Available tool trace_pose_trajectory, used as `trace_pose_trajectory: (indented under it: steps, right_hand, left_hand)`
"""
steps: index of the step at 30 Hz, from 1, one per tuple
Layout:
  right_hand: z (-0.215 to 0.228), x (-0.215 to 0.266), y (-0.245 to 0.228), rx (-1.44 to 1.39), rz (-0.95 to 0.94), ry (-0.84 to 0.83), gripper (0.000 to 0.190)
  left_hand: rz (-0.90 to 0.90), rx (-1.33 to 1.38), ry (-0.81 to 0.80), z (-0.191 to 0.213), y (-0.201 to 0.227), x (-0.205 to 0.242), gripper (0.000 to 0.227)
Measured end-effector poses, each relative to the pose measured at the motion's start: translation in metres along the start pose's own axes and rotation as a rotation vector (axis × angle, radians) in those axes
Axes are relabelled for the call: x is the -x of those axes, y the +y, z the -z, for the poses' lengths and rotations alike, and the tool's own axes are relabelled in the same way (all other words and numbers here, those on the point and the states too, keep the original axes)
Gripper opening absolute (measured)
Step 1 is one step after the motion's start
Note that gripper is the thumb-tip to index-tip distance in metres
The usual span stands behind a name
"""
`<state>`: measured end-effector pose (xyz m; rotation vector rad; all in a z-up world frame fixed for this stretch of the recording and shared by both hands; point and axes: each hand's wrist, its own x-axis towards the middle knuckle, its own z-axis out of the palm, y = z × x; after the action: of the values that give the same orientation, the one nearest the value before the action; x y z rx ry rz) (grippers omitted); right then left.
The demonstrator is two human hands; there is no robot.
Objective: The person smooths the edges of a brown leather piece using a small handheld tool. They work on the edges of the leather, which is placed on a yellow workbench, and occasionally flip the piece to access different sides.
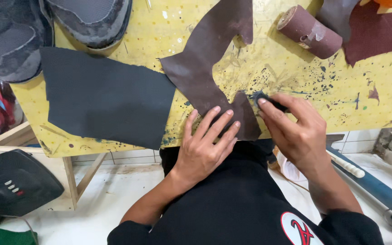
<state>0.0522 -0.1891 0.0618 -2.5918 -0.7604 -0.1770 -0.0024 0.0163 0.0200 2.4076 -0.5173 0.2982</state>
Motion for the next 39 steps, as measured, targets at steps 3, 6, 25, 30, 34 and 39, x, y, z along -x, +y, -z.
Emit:
trace_pose_trajectory:
  steps: [3, 6, 25, 30, 34, 39]
  right_hand:
    - [-0.009, -0.003, -0.014, -0.094, 0.014, 0.071, 0.011]
    - [-0.031, 0.002, -0.010, -0.105, 0.032, 0.091, 0.009]
    - [-0.024, -0.046, -0.014, -0.015, 0.412, -0.159, 0.023]
    - [-0.035, -0.056, -0.014, -0.040, 0.347, -0.051, 0.026]
    - [-0.027, -0.047, -0.021, -0.088, 0.336, -0.083, 0.026]
    - [-0.034, -0.056, -0.019, -0.152, 0.322, -0.021, 0.028]
  left_hand:
    - [0.045, 0.027, 0.036, 0.007, 0.001, 0.001, 0.023]
    - [0.129, -0.055, 0.059, 0.012, -0.005, -0.011, 0.028]
    - [0.320, -0.315, -0.307, 0.028, -0.017, -0.040, 0.073]
    - [0.394, -0.372, -0.336, 0.031, -0.012, -0.044, 0.084]
    - [0.382, -0.410, -0.346, 0.035, -0.015, -0.046, 0.092]
    - [0.396, -0.415, -0.325, 0.033, -0.012, -0.046, 0.096]
